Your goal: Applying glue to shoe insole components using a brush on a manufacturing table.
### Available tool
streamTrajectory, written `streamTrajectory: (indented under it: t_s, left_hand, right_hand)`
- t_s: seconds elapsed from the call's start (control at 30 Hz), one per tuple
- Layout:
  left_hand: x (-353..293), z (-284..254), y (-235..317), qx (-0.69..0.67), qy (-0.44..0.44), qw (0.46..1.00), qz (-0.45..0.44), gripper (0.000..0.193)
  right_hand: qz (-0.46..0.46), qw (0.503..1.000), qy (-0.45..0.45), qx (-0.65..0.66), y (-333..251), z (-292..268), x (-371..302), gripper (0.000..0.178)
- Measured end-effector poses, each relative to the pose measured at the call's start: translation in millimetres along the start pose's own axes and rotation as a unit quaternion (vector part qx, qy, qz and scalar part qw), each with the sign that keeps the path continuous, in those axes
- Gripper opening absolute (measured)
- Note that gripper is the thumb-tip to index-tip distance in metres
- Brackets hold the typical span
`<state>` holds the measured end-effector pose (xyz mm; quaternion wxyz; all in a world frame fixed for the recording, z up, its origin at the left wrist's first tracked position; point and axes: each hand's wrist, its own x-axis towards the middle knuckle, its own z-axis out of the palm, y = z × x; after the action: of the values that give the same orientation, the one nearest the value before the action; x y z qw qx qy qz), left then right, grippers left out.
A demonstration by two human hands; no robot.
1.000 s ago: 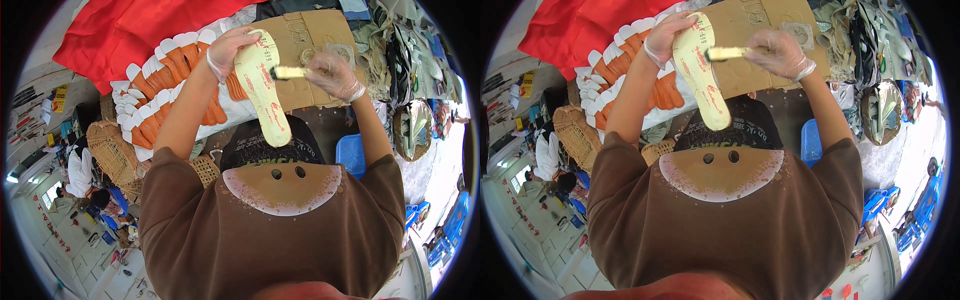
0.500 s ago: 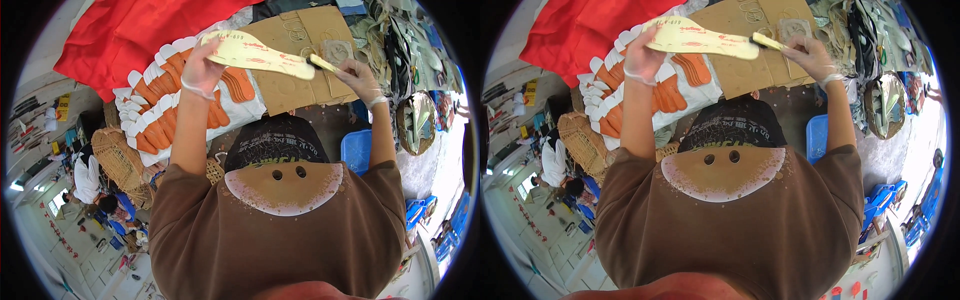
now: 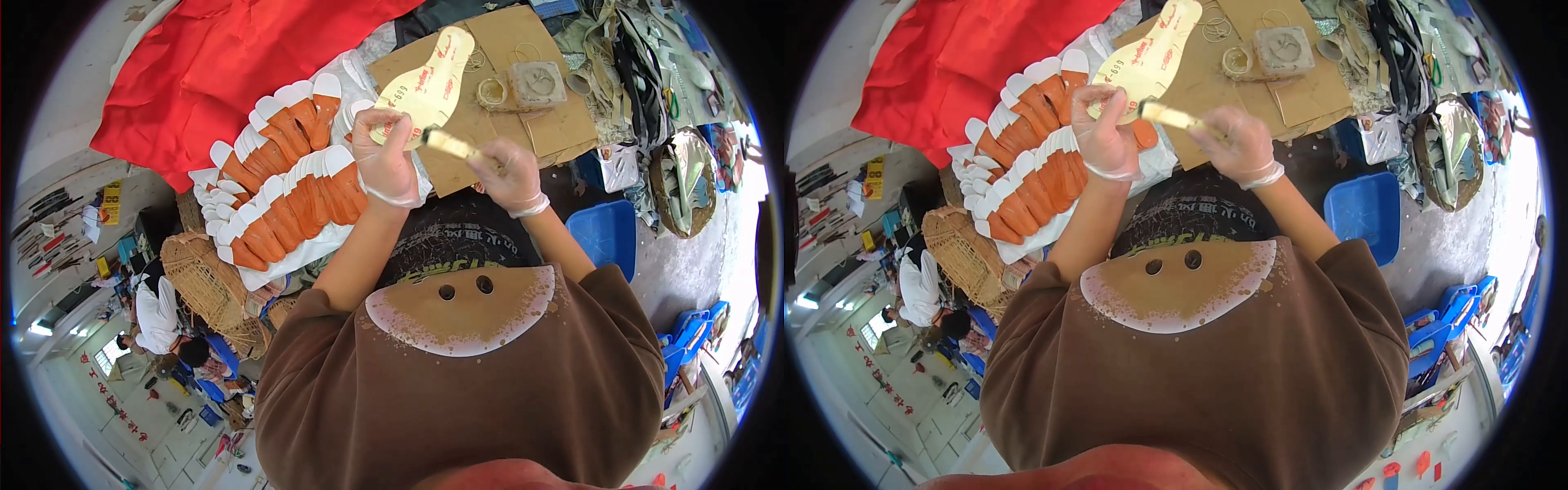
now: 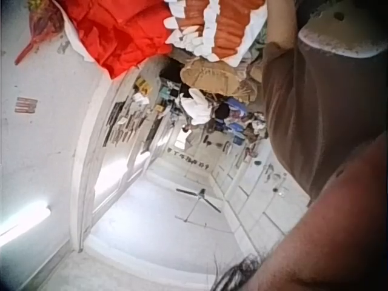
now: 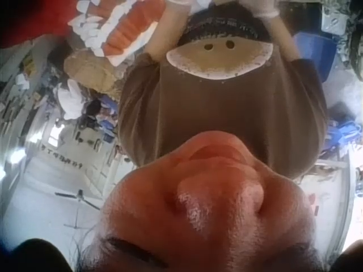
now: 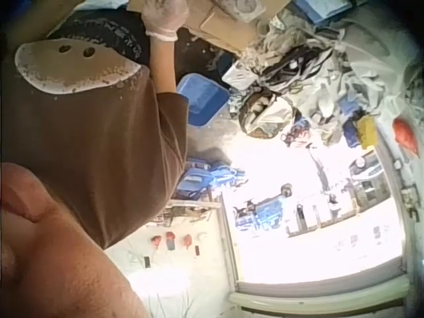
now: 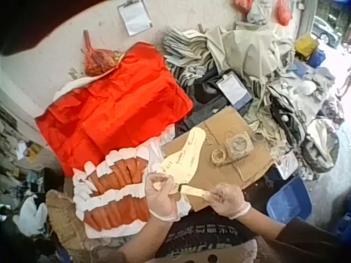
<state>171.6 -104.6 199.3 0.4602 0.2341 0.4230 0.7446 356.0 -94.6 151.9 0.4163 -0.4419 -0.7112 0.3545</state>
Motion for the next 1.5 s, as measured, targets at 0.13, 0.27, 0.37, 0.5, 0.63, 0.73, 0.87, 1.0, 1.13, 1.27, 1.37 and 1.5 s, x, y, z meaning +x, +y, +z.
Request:
streamTrajectory:
  t_s: [0.13,0.27,0.37,0.5,0.63,0.73,0.87,1.0,1.13,1.27,1.37,1.5]
  left_hand:
    - [16,-12,-11,0.044,0.023,0.998,0.029,0.017]
    - [22,-4,-17,0.198,0.022,0.980,0.020,0.016]
    - [31,-38,-48,0.280,0.009,0.959,0.050,0.023]
    - [26,-22,-45,0.157,0.040,0.987,0.004,0.025]
    - [35,-39,-56,0.119,-0.005,0.989,-0.093,0.021]
    - [45,-37,-53,0.067,-0.030,0.982,-0.176,0.031]
    - [51,-34,-23,0.154,-0.083,0.962,-0.210,0.040]
    - [67,-75,-25,0.598,-0.129,0.788,0.076,0.045]
    - [106,-150,-63,0.409,-0.329,0.833,-0.176,0.037]
    - [100,-139,-49,0.372,-0.371,0.835,-0.161,0.035]
    - [91,-103,-23,0.354,-0.378,0.841,-0.159,0.030]
    - [99,-99,-13,0.223,-0.252,0.867,-0.367,0.019]
  right_hand:
    - [0.117,0.983,-0.063,0.124,7,-2,6,0.016]
    - [0.214,0.966,0.019,0.143,12,-21,34,0.021]
    - [0.177,0.982,-0.032,-0.062,23,-19,45,0.050]
    - [0.110,0.987,-0.114,0.023,-14,3,62,0.072]
    - [0.026,0.998,-0.052,-0.018,-25,36,80,0.058]
    - [0.143,0.980,-0.134,-0.028,-37,37,87,0.042]
    - [0.099,0.989,-0.043,-0.100,-21,42,96,0.035]
    - [0.125,0.990,0.026,-0.052,-24,30,108,0.036]
    - [0.177,0.982,0.001,0.059,-28,38,114,0.038]
    - [0.153,0.987,0.036,-0.027,-5,54,119,0.032]
    - [0.167,0.985,0.041,-0.028,8,51,120,0.032]
    - [0.117,0.970,0.071,-0.201,10,44,121,0.027]
